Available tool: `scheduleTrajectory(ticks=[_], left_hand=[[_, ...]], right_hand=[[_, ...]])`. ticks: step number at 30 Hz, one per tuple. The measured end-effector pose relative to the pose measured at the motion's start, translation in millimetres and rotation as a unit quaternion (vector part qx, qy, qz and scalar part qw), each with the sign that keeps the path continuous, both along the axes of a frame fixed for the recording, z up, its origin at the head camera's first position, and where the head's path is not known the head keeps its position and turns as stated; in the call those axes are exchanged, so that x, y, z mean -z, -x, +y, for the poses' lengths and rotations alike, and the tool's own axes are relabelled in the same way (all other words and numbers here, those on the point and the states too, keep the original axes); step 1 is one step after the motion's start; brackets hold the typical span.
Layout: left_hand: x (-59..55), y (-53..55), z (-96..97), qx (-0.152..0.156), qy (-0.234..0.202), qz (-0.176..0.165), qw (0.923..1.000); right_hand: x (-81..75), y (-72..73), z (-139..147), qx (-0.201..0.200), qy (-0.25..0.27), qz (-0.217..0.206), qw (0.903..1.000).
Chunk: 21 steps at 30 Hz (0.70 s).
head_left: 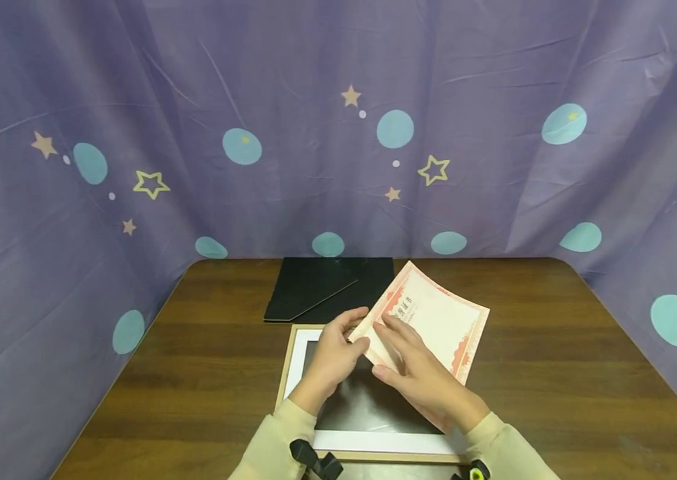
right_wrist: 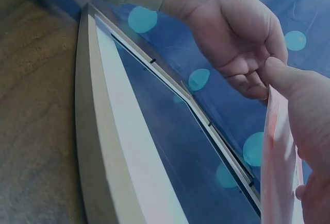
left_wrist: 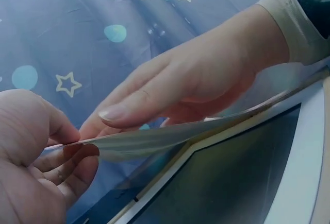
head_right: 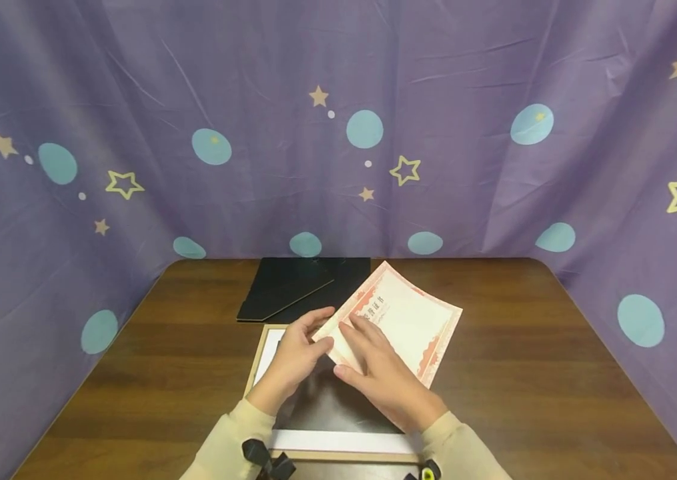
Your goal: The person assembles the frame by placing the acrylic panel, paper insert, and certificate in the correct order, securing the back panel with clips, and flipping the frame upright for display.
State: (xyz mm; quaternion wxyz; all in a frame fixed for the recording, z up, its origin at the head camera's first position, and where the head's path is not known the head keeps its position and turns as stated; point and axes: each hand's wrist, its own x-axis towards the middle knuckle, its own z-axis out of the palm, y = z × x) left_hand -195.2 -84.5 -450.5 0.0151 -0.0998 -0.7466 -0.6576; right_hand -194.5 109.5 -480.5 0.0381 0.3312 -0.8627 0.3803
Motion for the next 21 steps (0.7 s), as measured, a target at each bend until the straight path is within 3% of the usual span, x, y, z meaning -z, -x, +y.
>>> scheduleTrajectory(ticks=[10,16,21], left_hand=[[-11.5,-2.7,-9.1,-0.050,0.000,0.044,0.9978],[-44.0,-20.0,-10.3,-0.072,0.009,0.083,0.9939],[-36.2,-14.1,-15.8,-0.094,-0.002,0.107,0.9898]], right_hand=[[-4.2,-1.1,5,0.000,0.007,0.064,0.9980],[-12.6,0.9,11,0.016,0.022,0.059,0.9979],[-19.9,-2.9,12,0.023,0.036,0.055,0.9976]])
